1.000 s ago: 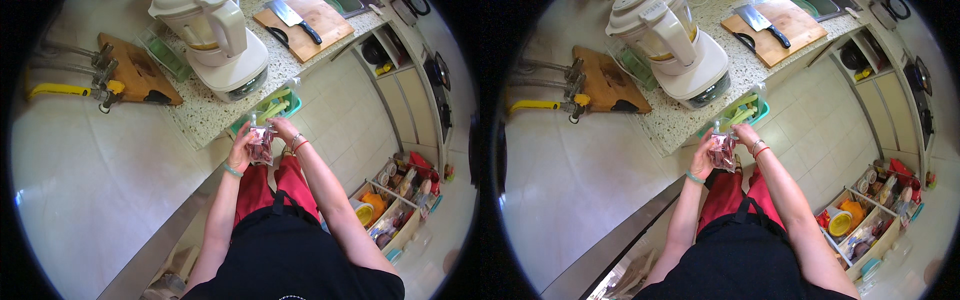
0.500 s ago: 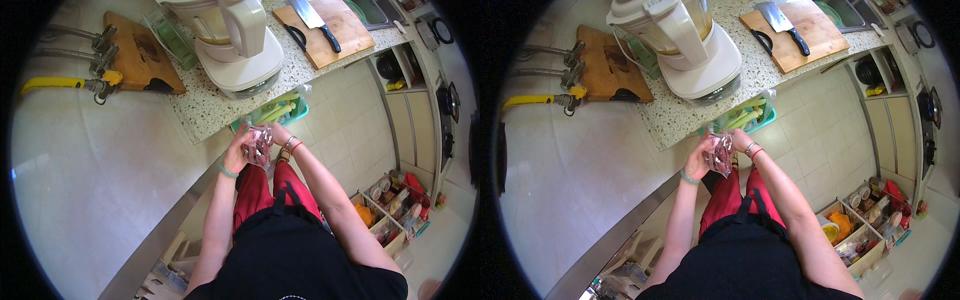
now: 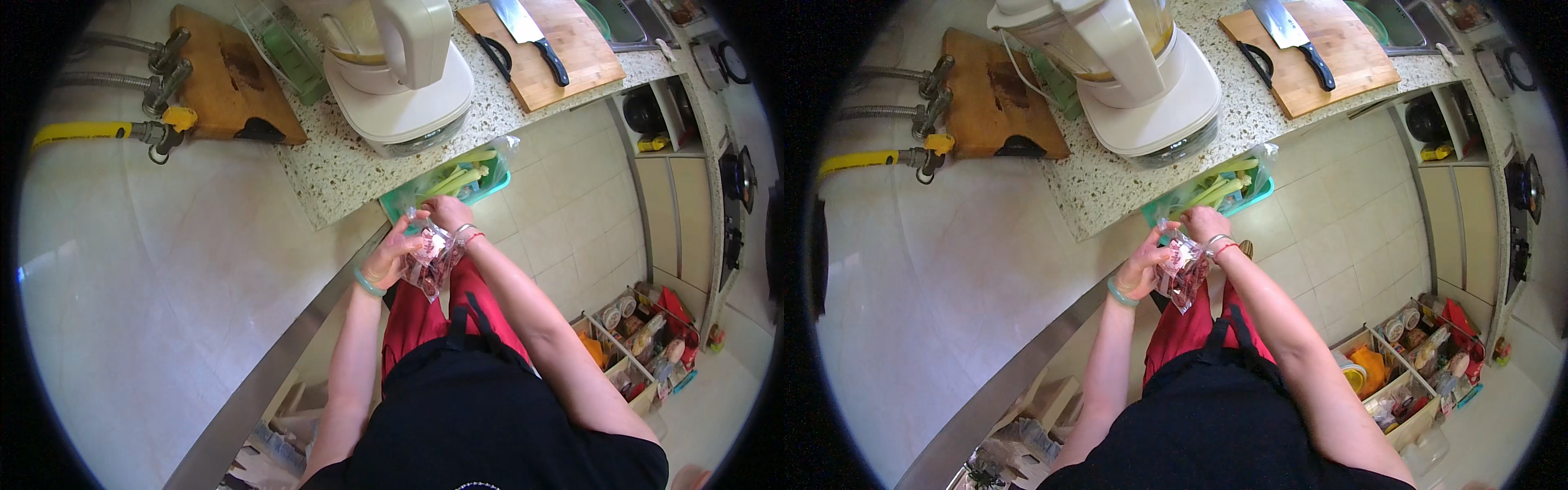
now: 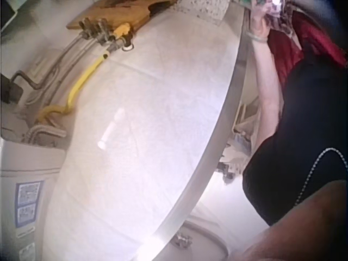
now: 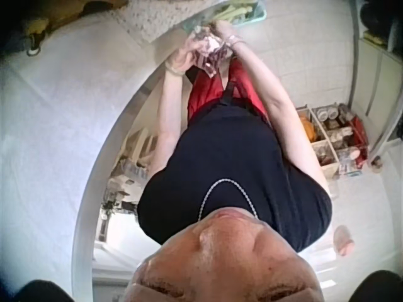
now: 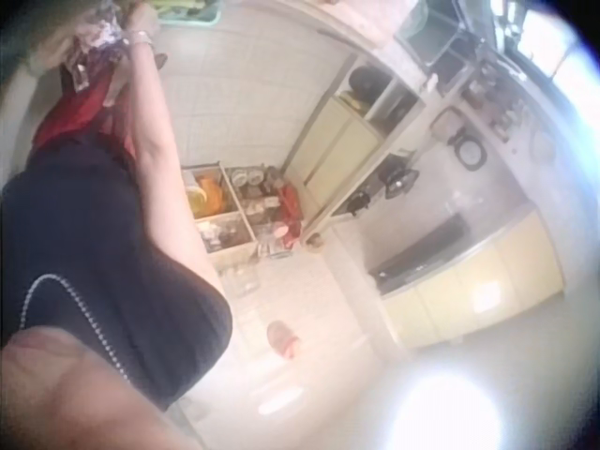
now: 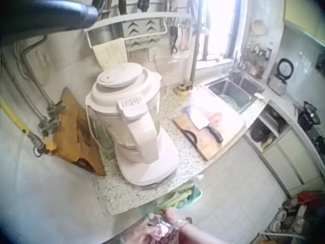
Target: The person retrieves a package of dried dates from a red gift bag in the bedroom and carries it to the kitchen. They place the package on a cutting board and use scissors to cut open the plastic packaging.
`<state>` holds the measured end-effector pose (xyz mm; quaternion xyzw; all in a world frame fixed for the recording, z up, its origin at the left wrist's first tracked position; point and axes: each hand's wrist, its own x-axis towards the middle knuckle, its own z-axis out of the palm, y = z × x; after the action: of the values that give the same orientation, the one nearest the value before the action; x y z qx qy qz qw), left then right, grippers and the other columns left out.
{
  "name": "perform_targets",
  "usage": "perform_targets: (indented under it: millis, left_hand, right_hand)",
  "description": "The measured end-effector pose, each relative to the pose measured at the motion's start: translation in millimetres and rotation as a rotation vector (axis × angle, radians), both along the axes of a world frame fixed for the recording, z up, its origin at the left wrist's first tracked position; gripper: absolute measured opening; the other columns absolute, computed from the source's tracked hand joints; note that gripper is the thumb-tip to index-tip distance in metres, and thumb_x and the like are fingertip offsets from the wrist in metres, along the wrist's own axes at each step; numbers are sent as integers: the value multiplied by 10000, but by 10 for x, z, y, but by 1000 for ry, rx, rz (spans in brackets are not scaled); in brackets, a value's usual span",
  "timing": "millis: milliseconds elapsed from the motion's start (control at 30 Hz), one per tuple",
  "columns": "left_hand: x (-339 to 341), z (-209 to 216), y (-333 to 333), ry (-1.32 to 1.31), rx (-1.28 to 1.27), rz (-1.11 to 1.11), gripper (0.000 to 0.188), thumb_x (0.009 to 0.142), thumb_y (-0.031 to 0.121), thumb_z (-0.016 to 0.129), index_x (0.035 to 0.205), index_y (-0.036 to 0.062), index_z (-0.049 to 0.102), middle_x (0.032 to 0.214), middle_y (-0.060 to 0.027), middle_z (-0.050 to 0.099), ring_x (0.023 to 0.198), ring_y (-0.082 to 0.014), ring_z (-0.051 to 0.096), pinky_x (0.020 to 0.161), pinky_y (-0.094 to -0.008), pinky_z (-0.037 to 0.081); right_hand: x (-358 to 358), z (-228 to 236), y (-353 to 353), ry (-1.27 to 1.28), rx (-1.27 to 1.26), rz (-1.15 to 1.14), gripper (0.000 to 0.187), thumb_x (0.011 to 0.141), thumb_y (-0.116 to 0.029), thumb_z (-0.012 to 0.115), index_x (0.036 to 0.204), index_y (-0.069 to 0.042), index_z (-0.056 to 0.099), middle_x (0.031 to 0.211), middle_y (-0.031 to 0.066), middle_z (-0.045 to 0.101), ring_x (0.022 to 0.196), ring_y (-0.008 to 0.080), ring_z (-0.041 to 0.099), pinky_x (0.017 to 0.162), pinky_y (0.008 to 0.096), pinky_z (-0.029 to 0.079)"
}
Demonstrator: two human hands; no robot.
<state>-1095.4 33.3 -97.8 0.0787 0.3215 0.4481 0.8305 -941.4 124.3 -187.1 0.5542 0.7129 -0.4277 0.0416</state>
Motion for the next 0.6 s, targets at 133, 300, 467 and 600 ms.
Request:
perform_targets:
  millis: [133,300,467,600]
  left_hand:
    - [-8,22,-98,-18,-13,51,687,837,168,681,1437,114,350,1156,-91,594,1067,-196,605,932,-350,487]
    - [-92,67,-178,-60,-33,143,678,860,139,654,1458,122,336,1164,-107,611,1034,-196,626,909,-348,507]
    - [-151,82,-191,-33,-35,144,696,857,136,658,1469,124,326,1169,-109,606,1039,-201,625,904,-349,511]
    - [-91,130,-168,-28,-19,139,698,858,137,661,1470,123,323,1166,-106,606,1039,-200,626,908,-349,509]
  right_hand:
    - [-121,-14,-18,-159,-48,-52,306,903,-367,553,1005,-121,705,968,155,699,929,358,663,814,439,525]
    - [-98,-35,39,38,-59,-166,395,880,-408,596,1038,-52,661,999,205,683,958,378,651,829,442,520]
    - [43,271,-46,66,60,-166,516,744,-495,744,1043,-85,647,1069,147,635,1024,305,622,856,417,509]
    - [-86,239,-93,-75,138,-45,437,763,-452,735,1018,-104,663,1025,124,638,957,300,646,789,427,528]
